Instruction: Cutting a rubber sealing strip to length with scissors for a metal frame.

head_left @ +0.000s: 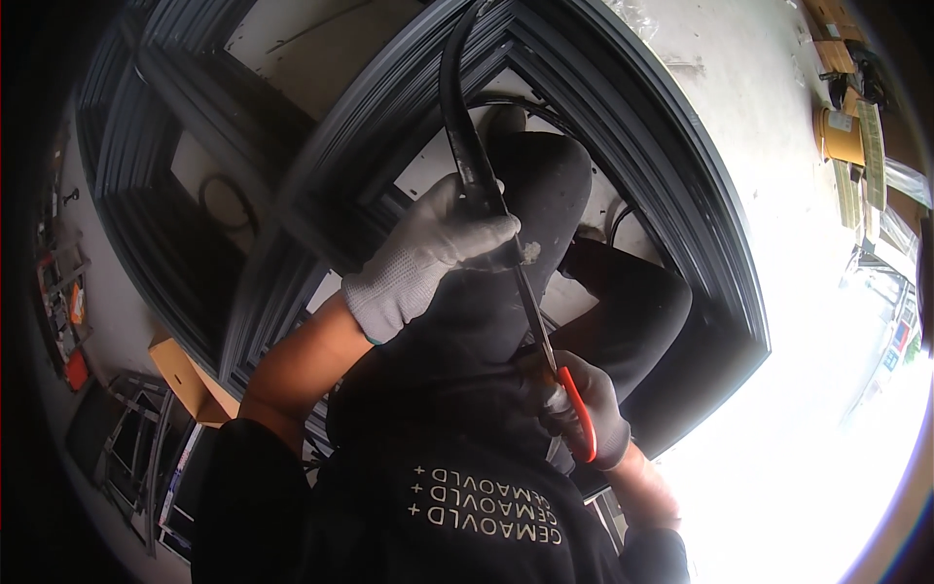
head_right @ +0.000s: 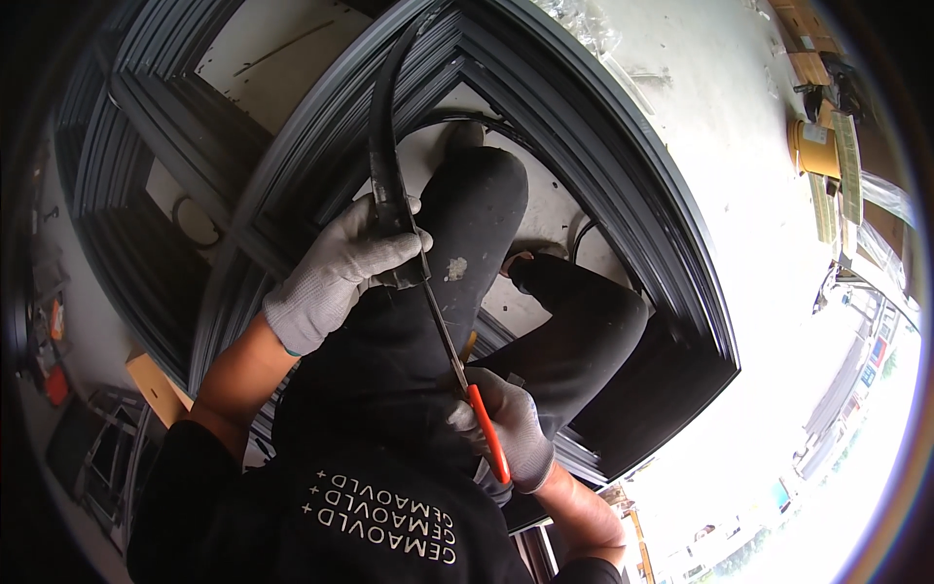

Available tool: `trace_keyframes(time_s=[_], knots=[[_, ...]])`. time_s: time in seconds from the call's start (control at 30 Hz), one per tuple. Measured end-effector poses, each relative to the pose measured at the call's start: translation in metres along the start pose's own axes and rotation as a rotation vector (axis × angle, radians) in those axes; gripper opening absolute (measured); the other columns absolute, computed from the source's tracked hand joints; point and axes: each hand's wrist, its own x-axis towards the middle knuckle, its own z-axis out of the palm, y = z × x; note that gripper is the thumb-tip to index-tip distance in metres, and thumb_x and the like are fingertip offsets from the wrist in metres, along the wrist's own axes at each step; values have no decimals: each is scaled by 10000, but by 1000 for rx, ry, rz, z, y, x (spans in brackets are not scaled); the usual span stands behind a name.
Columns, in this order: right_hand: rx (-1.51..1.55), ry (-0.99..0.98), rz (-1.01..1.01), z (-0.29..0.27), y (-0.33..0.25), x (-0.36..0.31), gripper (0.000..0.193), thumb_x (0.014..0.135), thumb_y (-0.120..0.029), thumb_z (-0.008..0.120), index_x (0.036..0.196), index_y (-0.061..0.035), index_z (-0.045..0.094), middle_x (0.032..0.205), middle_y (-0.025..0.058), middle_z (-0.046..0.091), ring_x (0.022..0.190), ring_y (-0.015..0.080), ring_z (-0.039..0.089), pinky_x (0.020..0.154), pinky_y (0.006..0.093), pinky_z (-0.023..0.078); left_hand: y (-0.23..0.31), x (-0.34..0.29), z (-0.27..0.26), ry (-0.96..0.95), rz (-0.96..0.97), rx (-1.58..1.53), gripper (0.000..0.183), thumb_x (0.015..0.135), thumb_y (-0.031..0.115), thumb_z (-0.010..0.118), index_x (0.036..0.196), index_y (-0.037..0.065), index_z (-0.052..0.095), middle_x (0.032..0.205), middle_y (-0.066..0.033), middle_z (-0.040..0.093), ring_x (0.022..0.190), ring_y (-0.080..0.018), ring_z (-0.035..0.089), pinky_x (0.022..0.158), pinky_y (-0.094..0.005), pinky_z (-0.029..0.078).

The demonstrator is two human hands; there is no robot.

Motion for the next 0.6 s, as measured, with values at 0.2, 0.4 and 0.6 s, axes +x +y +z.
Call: trace_keyframes(time_s=[0.2, 0.4, 0.6], knots=[[13, 4, -29, 1, 8, 3, 542, 796, -379, 728, 1089, 41, 552, 739, -28, 537, 582, 20, 474, 507, 166, 368, 2, -1, 2, 48, -28, 27, 330, 840, 195, 683, 1114, 99, 527, 967, -3, 630, 903, -95, 612, 775, -273, 498], [-40, 16, -69, 5, 4, 6, 493, 811, -359, 706, 1066, 39, 565, 714, -34, 531, 569, 20, 466, 505, 169, 365, 1, 1, -4, 23, -39, 48, 298, 846, 180, 679, 1086, 77, 535, 949, 2, 611, 880, -87, 604, 812, -271, 487], [117, -86, 70, -7, 1, 8, 348, 864, -161, 682, 1107, 40, 538, 739, -23, 551, 588, 18, 468, 510, 159, 372, 10, 0, -7, -29, -68, 87, 315, 826, 126, 703, 1089, 49, 547, 918, 25, 587, 863, -69, 589, 807, -220, 477]])
